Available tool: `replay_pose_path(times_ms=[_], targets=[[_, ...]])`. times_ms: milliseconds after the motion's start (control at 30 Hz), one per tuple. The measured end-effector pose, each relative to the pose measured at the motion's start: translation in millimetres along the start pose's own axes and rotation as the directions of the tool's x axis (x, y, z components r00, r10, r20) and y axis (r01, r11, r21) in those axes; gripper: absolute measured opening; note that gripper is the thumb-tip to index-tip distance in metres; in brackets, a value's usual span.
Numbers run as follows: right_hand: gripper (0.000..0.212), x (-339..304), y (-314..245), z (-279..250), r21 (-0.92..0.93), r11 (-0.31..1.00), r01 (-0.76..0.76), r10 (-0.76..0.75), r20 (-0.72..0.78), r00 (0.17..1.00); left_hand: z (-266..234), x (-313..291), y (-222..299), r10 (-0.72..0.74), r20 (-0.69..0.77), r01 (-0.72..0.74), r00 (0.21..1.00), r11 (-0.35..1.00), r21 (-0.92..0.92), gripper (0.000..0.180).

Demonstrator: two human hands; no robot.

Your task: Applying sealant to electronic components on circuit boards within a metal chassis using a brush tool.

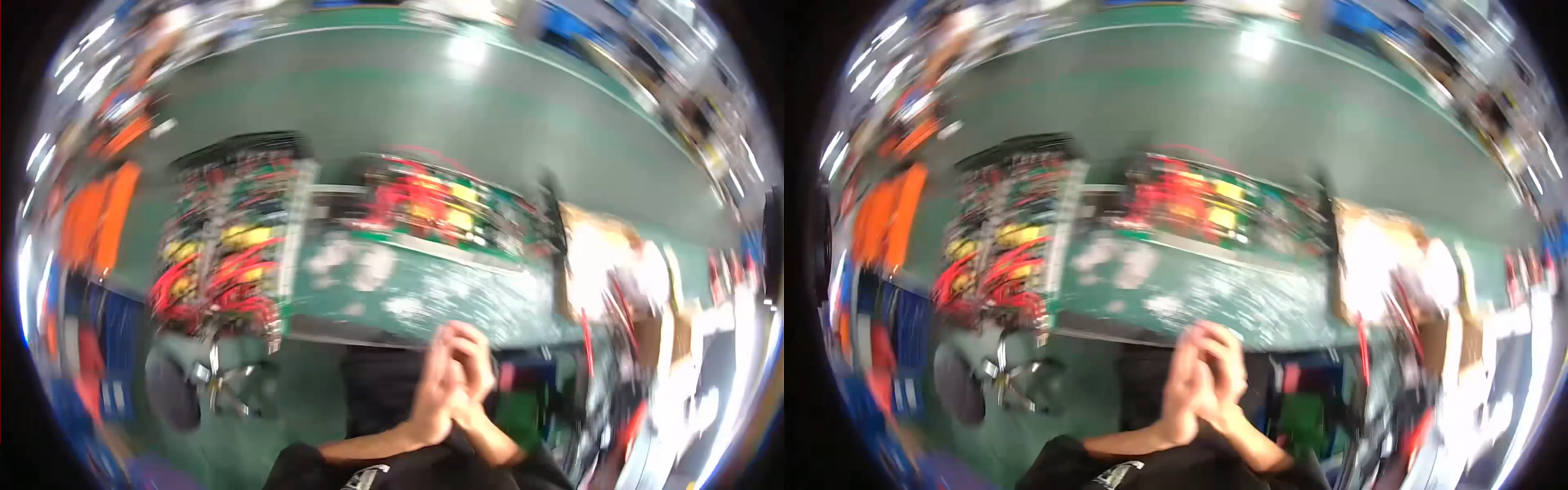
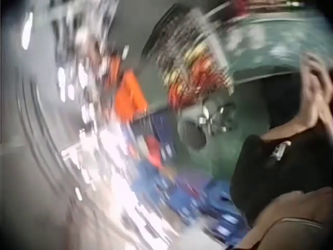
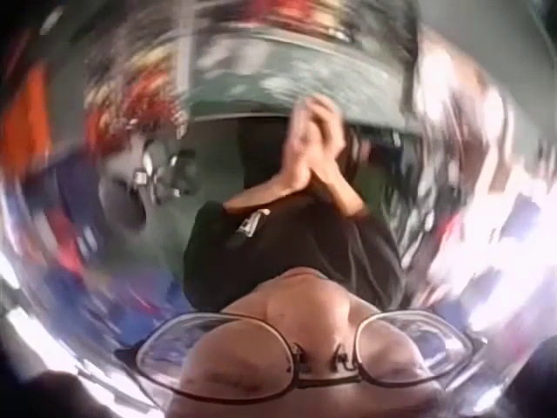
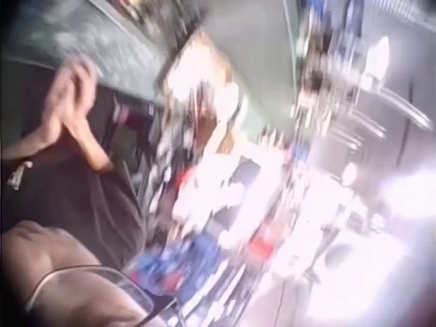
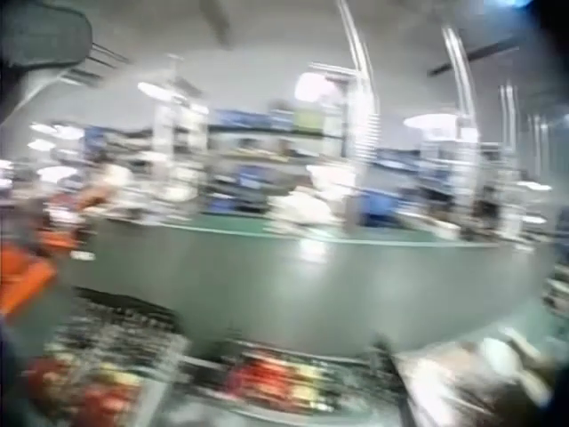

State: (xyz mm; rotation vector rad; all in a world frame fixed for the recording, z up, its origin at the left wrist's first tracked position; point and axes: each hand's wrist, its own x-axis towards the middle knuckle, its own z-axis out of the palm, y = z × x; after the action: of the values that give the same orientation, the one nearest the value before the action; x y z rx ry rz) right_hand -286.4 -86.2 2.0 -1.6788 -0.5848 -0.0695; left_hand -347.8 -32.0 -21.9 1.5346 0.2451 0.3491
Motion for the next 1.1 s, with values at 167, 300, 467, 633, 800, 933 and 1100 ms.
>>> replay_pose_path(times_ms=[167,300,467,633,800,933,1100], targets=[[0.013,-53,31,-35,0.106,0.983,-0.148,0.170,-0.255,0.952,24,41,25,0.258,0.080,-0.249,0.963,0.962,-0.112,0.054],[0.010,-106,56,-67,0.129,0.911,-0.392,0.413,-0.305,0.858,76,64,14,0.178,0.449,-0.133,0.875,0.983,-0.129,0.050],[0.013,-154,111,-72,0.090,0.810,-0.579,0.571,-0.343,0.745,151,83,-3,0.038,0.537,0.104,0.842,0.967,-0.232,0.059],[0.015,-158,148,-68,-0.116,0.765,-0.634,0.587,-0.281,0.759,186,103,-12,-0.105,0.472,0.272,0.875,0.914,-0.301,0.066],[0.014,-141,164,-71,-0.204,0.783,-0.588,0.525,-0.289,0.800,207,127,-7,-0.146,0.375,0.278,0.916,0.903,-0.327,0.066],[0.014,-137,178,-71,-0.212,0.792,-0.573,0.508,-0.293,0.810,214,137,-5,-0.181,0.416,0.345,0.891,0.866,-0.362,0.065],[0.014,-132,183,-71,-0.201,0.785,-0.586,0.528,-0.278,0.803,218,136,-3,-0.177,0.417,0.342,0.892,0.866,-0.365,0.065]])
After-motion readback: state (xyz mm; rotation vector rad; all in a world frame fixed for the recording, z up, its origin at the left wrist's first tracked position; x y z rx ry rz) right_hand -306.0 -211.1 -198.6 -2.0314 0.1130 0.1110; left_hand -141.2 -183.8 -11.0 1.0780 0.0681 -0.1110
